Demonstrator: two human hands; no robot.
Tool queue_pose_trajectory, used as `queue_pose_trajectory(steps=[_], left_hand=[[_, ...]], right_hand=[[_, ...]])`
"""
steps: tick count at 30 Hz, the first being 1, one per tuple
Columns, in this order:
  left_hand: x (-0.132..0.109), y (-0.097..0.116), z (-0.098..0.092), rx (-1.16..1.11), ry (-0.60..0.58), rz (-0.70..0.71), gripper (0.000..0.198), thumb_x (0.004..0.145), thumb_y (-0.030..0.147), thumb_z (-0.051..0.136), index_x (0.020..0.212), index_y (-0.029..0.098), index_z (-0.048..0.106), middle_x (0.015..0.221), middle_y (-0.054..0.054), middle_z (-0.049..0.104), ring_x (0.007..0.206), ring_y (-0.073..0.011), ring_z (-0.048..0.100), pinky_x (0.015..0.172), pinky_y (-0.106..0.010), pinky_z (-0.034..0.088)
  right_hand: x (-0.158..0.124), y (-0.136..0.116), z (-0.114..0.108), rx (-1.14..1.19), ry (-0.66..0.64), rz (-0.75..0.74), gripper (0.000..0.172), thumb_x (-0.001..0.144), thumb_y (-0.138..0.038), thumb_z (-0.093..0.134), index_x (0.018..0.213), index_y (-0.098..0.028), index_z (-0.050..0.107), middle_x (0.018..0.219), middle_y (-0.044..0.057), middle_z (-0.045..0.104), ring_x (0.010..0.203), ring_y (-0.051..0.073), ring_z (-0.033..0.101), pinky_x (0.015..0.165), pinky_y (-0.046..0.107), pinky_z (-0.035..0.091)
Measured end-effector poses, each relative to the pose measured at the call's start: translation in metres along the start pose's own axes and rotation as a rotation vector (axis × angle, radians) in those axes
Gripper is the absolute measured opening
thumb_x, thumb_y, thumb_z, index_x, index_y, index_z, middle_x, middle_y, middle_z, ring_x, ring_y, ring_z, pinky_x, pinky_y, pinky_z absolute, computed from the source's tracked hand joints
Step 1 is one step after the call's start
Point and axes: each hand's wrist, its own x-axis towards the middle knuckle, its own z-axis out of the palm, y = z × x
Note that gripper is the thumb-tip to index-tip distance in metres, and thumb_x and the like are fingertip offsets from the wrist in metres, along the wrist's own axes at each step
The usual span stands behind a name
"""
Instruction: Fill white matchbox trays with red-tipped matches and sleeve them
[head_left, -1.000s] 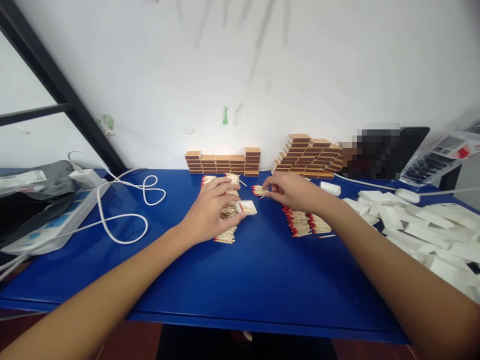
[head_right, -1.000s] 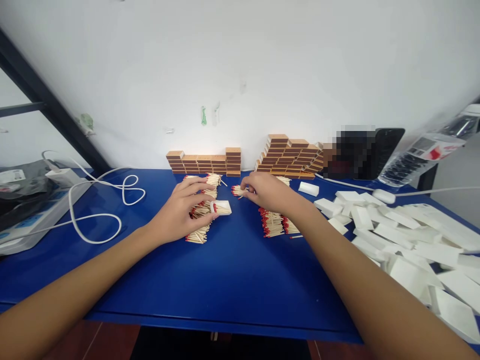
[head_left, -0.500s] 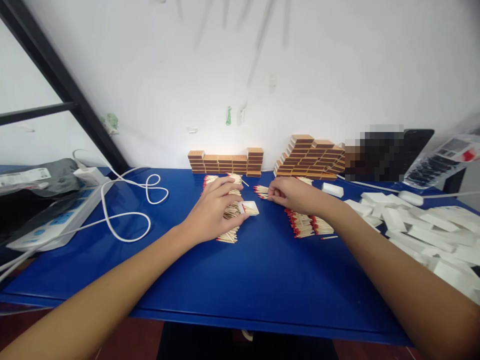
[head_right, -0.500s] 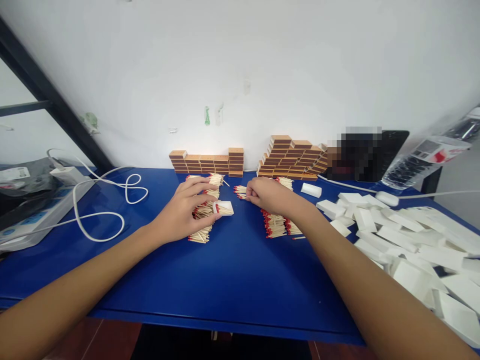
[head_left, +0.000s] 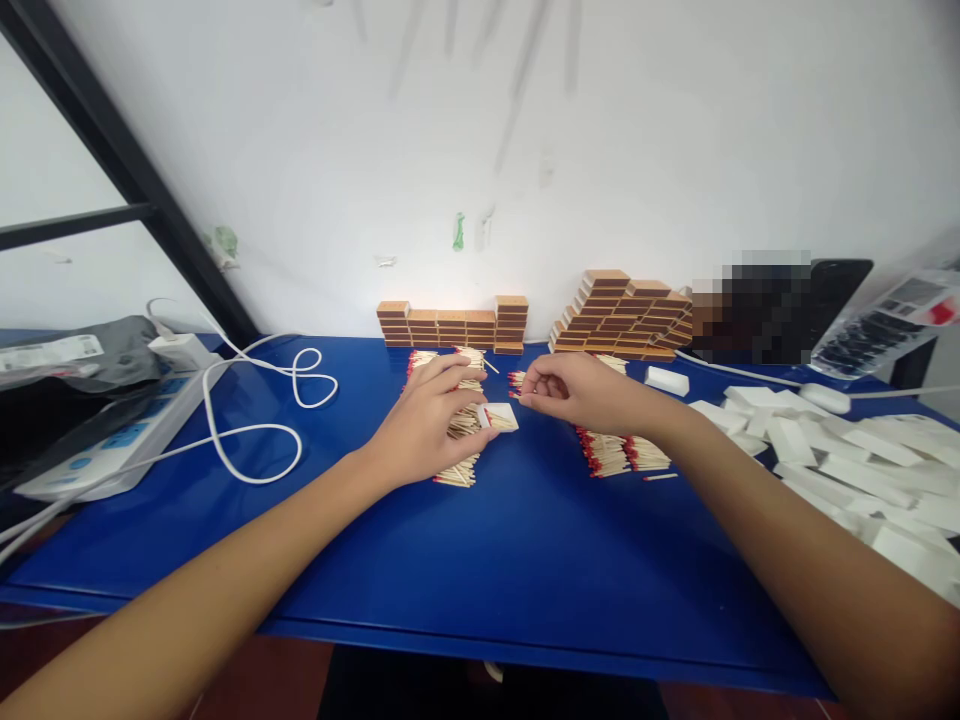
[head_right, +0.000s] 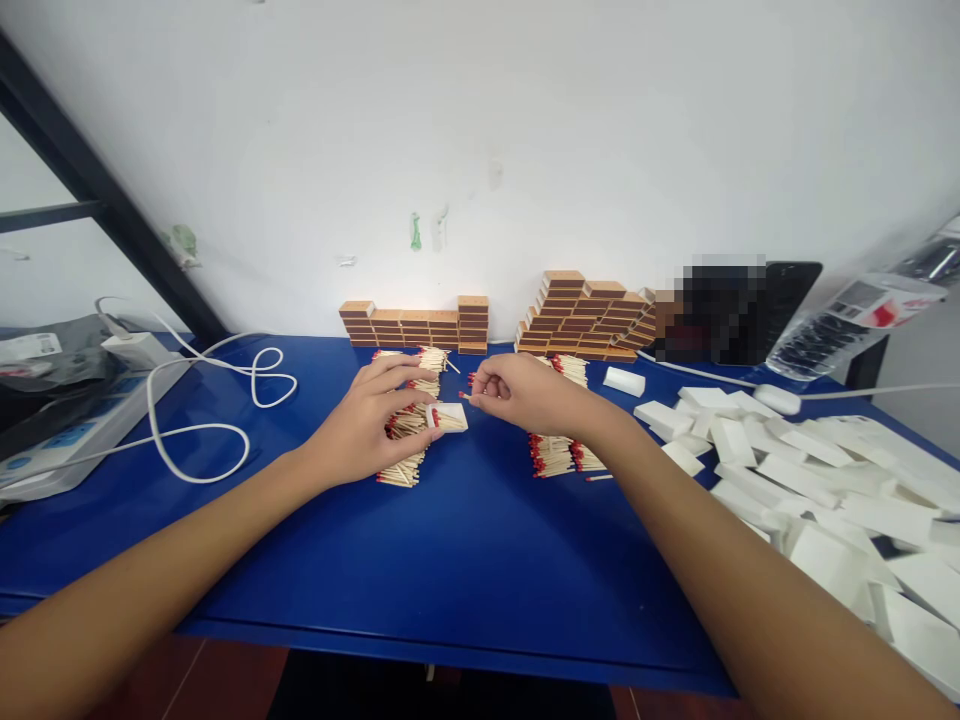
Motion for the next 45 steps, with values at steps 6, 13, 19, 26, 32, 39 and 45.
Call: queue_pose_trajectory(steps=[6, 13, 19, 26, 32, 39, 45], left_hand=[[0.0, 0.0, 0.0, 0.003, 0.021, 0.032, 0.027, 0.091, 0.037, 0.079, 0.11, 0.019, 0.076, 0.132, -0.012, 0.071, 0.136, -0.0341, 0.056, 0.114, -0.057, 0.046], [0.0, -0.001, 0.0, 0.003, 0.021, 0.016, 0.024, 0.09, 0.035, 0.08, 0.109, 0.02, 0.076, 0.13, -0.011, 0.072, 0.135, -0.0344, 0.057, 0.114, -0.059, 0.046], [0.0, 0.0, -0.001, -0.004, -0.002, 0.007, 0.024, 0.09, 0.032, 0.08, 0.11, 0.02, 0.076, 0.131, -0.011, 0.071, 0.136, -0.0341, 0.055, 0.114, -0.057, 0.046], [0.0, -0.001, 0.0, 0.019, 0.013, 0.02, 0.024, 0.091, 0.034, 0.079, 0.11, 0.02, 0.076, 0.131, -0.011, 0.072, 0.135, -0.0343, 0.056, 0.113, -0.059, 0.046], [0.0, -0.001, 0.001, 0.011, 0.037, 0.035, 0.023, 0.091, 0.034, 0.079, 0.109, 0.019, 0.075, 0.129, -0.011, 0.072, 0.135, -0.0334, 0.057, 0.113, -0.057, 0.047], [0.0, -0.001, 0.001, -0.003, 0.023, 0.024, 0.023, 0.091, 0.034, 0.079, 0.108, 0.019, 0.075, 0.13, -0.012, 0.072, 0.137, -0.0345, 0.056, 0.114, -0.058, 0.046], [-0.001, -0.001, 0.0, 0.027, 0.007, -0.007, 0.023, 0.091, 0.036, 0.079, 0.108, 0.021, 0.076, 0.132, -0.01, 0.071, 0.137, -0.0343, 0.055, 0.115, -0.059, 0.044]], right_hand=[[-0.002, -0.013, 0.015, 0.031, -0.003, -0.115, 0.019, 0.093, -0.038, 0.062, 0.089, -0.02, 0.069, 0.079, 0.002, 0.065, 0.068, 0.015, 0.054, 0.062, 0.028, 0.04], [-0.001, -0.004, 0.005, 0.047, 0.066, -0.096, 0.025, 0.094, -0.043, 0.062, 0.094, -0.021, 0.074, 0.08, 0.003, 0.069, 0.07, 0.017, 0.057, 0.064, 0.029, 0.042], [0.007, 0.027, -0.007, -0.155, 0.045, 0.059, 0.011, 0.086, -0.029, 0.068, 0.085, -0.02, 0.075, 0.077, 0.004, 0.071, 0.069, 0.018, 0.062, 0.064, 0.03, 0.043], [0.01, 0.036, 0.002, -0.135, -0.027, 0.057, 0.017, 0.086, -0.036, 0.069, 0.087, -0.02, 0.074, 0.075, 0.003, 0.069, 0.066, 0.017, 0.06, 0.061, 0.029, 0.042], [0.01, 0.029, 0.002, -0.142, -0.044, 0.084, 0.012, 0.086, -0.031, 0.069, 0.088, -0.02, 0.072, 0.075, 0.003, 0.07, 0.066, 0.017, 0.059, 0.061, 0.03, 0.043], [0.008, 0.03, 0.003, -0.139, -0.13, 0.129, 0.01, 0.088, -0.028, 0.066, 0.087, -0.02, 0.071, 0.08, 0.004, 0.073, 0.067, 0.018, 0.062, 0.063, 0.031, 0.043], [0.0, 0.012, -0.006, 0.002, -0.076, 0.044, 0.023, 0.091, -0.043, 0.064, 0.09, -0.02, 0.07, 0.082, 0.005, 0.072, 0.07, 0.018, 0.061, 0.064, 0.03, 0.043]])
